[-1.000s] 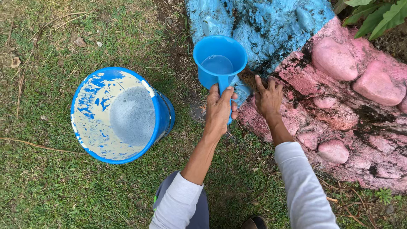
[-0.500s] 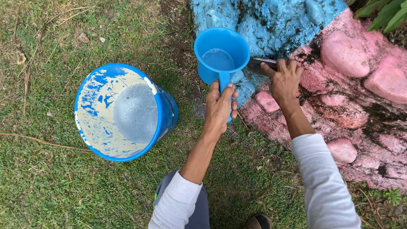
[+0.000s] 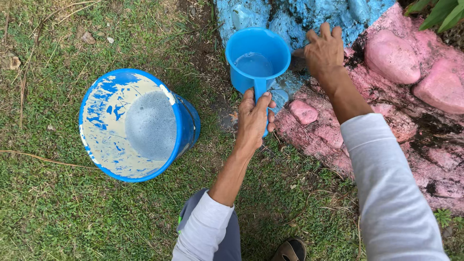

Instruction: The person is scrubbing a painted stone garden border with a brush while pouring water from a blue ladle.

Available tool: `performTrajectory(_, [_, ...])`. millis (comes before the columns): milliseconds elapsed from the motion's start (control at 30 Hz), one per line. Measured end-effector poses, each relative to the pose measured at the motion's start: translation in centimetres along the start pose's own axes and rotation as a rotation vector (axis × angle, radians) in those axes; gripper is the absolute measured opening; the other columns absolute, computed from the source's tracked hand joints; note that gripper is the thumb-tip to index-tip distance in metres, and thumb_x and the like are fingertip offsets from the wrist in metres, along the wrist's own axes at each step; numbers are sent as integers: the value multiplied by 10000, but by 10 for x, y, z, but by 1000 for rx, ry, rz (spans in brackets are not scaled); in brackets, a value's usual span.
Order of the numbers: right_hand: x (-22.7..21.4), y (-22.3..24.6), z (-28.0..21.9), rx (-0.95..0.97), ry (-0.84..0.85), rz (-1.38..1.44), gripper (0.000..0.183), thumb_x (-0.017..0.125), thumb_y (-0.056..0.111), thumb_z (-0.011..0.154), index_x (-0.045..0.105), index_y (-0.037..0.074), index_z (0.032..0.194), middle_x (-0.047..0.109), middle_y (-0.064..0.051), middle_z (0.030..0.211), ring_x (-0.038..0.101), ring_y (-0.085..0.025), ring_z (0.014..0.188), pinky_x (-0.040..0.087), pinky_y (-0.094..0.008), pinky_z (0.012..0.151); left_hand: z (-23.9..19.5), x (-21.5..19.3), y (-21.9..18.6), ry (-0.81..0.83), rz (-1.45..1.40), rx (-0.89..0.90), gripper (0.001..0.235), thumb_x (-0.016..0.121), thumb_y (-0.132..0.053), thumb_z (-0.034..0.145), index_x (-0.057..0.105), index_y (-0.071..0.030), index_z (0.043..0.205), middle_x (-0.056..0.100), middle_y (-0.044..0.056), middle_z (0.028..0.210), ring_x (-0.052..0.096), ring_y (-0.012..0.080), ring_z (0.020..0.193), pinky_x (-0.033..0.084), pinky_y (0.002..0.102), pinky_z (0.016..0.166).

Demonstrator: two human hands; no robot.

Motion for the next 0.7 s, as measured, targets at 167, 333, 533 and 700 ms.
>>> performTrajectory(167, [12,31,0,-34,68,-167,258,666,428,895,822,294,1051,629,17,1274,458,-232,1208,336,-431,958,0,1,-6,-16,2,21,173,554,-152,991,524,-48,1126,573,53,832,523,80,512,419,242,334])
performTrajectory(333, [-12,10,15,-62,-51,-111,421,613,575,949,847,234,1030,660,22,1284,482,-228,1228,350,-447,957,8,-2,-1,-9,-33,69,156,556,-157,1020,502,-32,1096,566,50,846,524,79,534,429,250,349])
performTrajectory(533, [-31,23,7,-51,-33,-298,303,650,431,853,814,258,1040,663,29,1188,492,-216,1154,353,-423,883,5,16,3,21,-35,65,165,551,-165,998,504,-53,1109,562,38,835,514,81,509,417,257,325])
performTrajectory(700, [-28,-2,14,-106,-40,-221,190,678,299,934,839,265,1028,680,27,1248,516,-213,1222,370,-419,934,-1,16,7,35,-32,11,172,543,-171,1006,510,-50,1125,562,46,833,518,80,515,419,249,336])
Point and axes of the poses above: each hand's wrist, its own z-axis towards the middle knuckle, its own x-axis out of the palm, y = z × x, the point moved 8 cm from there along z, towards the middle knuckle
